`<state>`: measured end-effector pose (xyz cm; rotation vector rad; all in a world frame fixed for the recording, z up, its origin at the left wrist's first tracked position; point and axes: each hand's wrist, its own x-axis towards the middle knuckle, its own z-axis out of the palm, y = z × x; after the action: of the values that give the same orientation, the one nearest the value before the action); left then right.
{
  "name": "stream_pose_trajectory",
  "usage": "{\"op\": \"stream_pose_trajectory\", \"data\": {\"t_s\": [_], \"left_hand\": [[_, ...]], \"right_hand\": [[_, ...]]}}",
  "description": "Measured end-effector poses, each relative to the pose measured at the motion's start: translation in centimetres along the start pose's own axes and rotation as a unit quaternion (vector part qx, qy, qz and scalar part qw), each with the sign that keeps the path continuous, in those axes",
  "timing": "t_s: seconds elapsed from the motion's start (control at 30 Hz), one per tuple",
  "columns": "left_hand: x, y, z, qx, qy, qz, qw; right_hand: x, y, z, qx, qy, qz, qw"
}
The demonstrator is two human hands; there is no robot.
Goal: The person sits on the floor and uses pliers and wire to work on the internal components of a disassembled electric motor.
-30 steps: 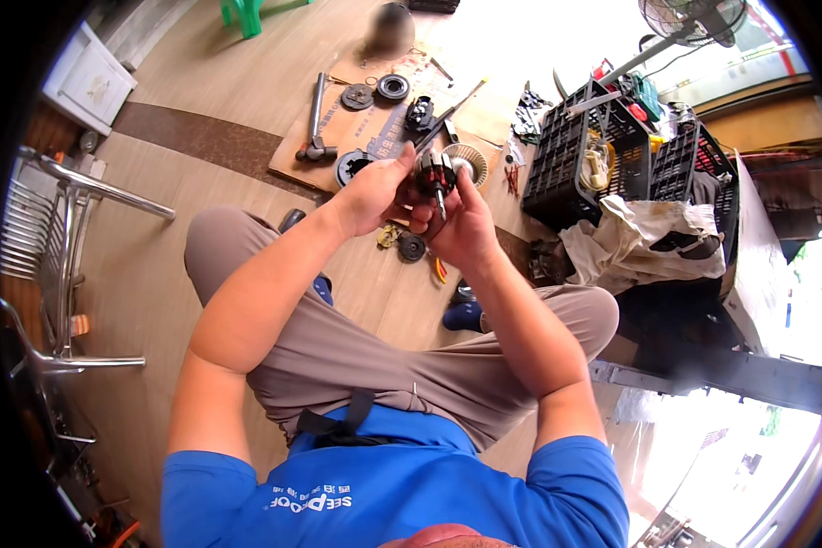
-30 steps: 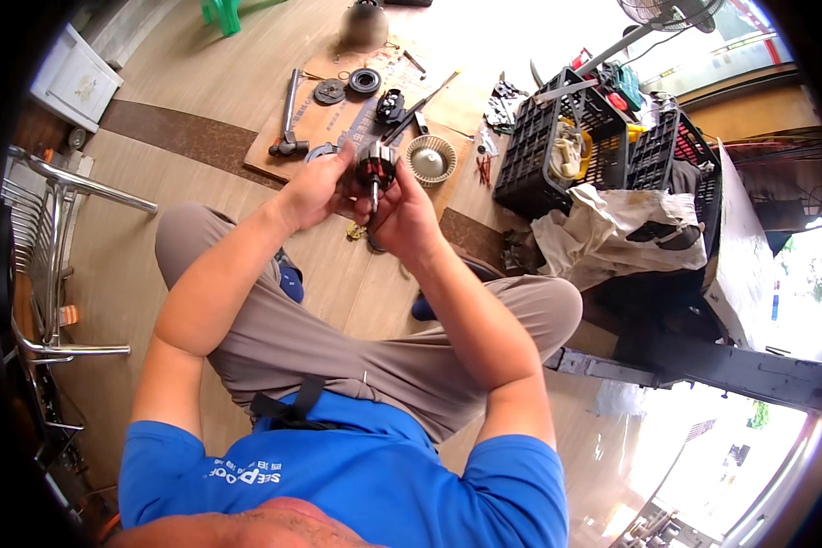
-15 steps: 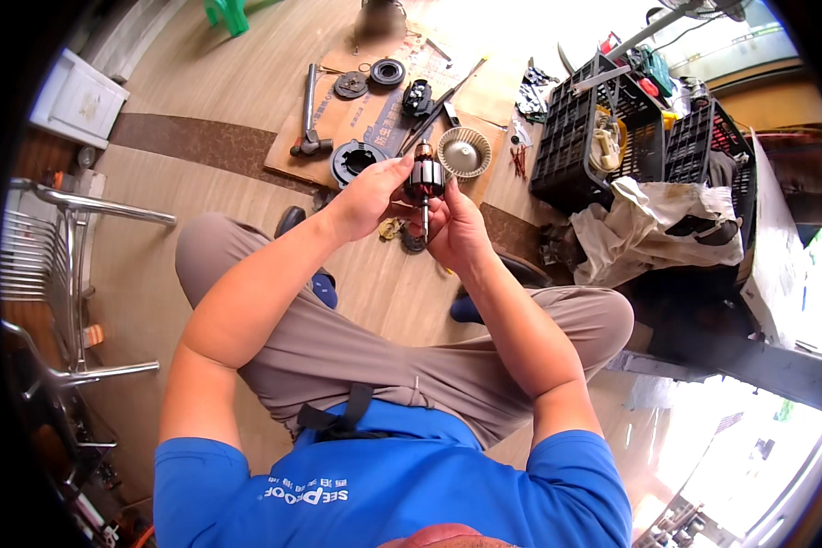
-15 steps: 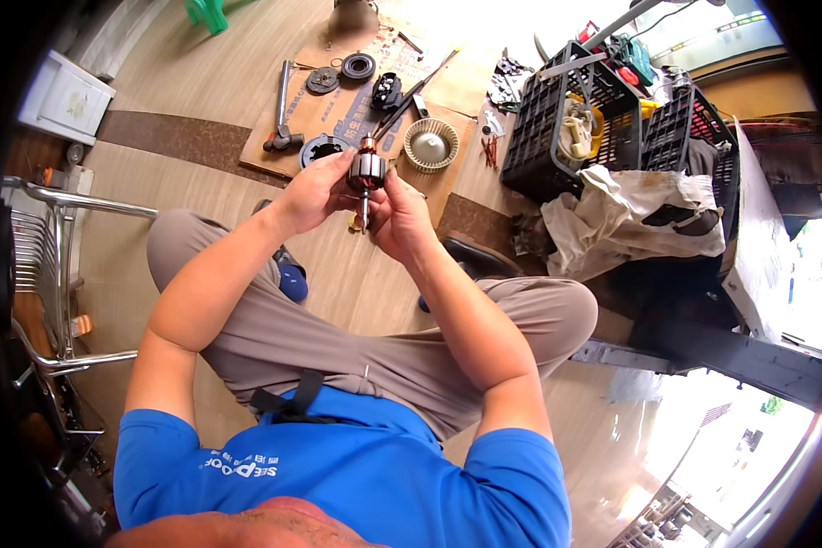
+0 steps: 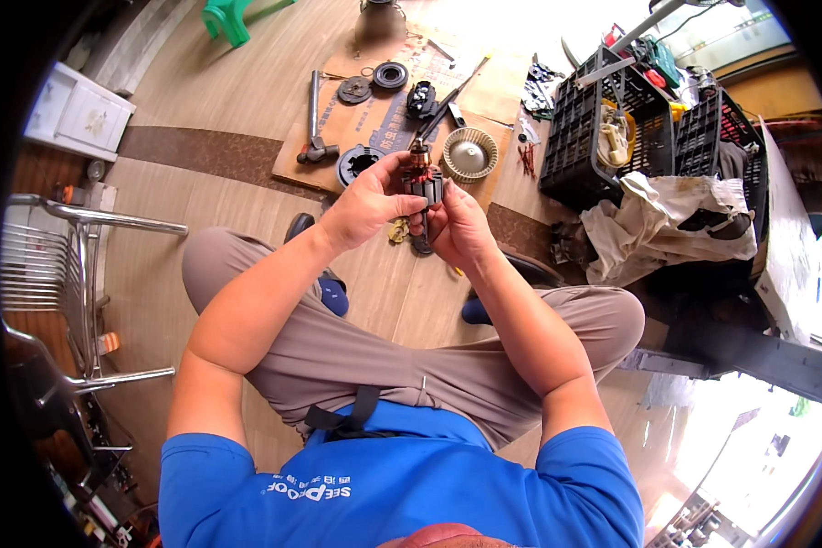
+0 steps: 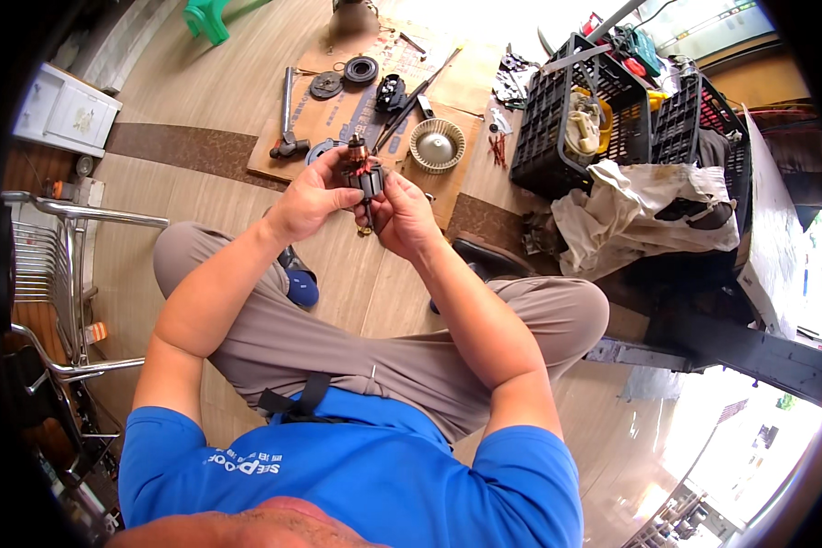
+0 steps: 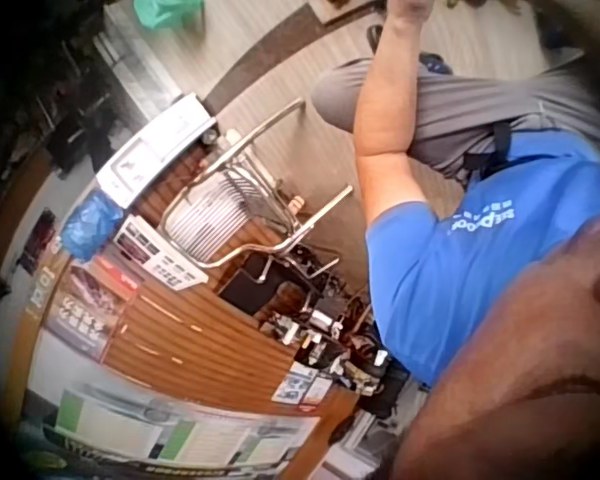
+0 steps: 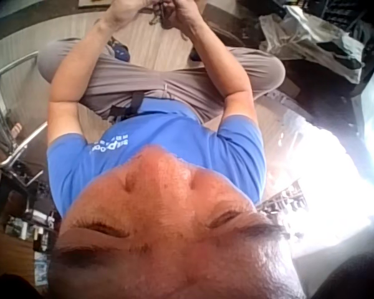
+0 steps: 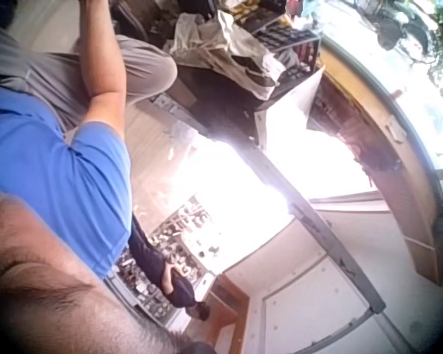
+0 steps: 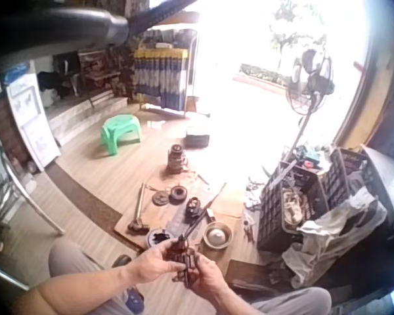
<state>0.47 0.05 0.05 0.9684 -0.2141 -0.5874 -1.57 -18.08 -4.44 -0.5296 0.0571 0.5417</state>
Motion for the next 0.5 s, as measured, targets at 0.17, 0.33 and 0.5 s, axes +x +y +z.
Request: {"op": "stream_pose_trajectory", "data": {"t_s": [0.17,0.33,0.5], "left_hand": [[-0.6,0.5,0.2,0.063,0.032,-0.003,0.997],[-0.9,0.4,0.5,0.112,0.076,0.018,0.991],[-1.1,0.6,0.9,0.147,0.126,0.041,0.98]], "right_hand": [[0.2,0.2,0.1,-0.013,0.002,-0.004,1.0],[0.2,0.7,0.5,-0.022,0.025,-0.001,0.999],[1.2,0.6,-2.0,-0.064,0.083,0.029,0.994]]}}
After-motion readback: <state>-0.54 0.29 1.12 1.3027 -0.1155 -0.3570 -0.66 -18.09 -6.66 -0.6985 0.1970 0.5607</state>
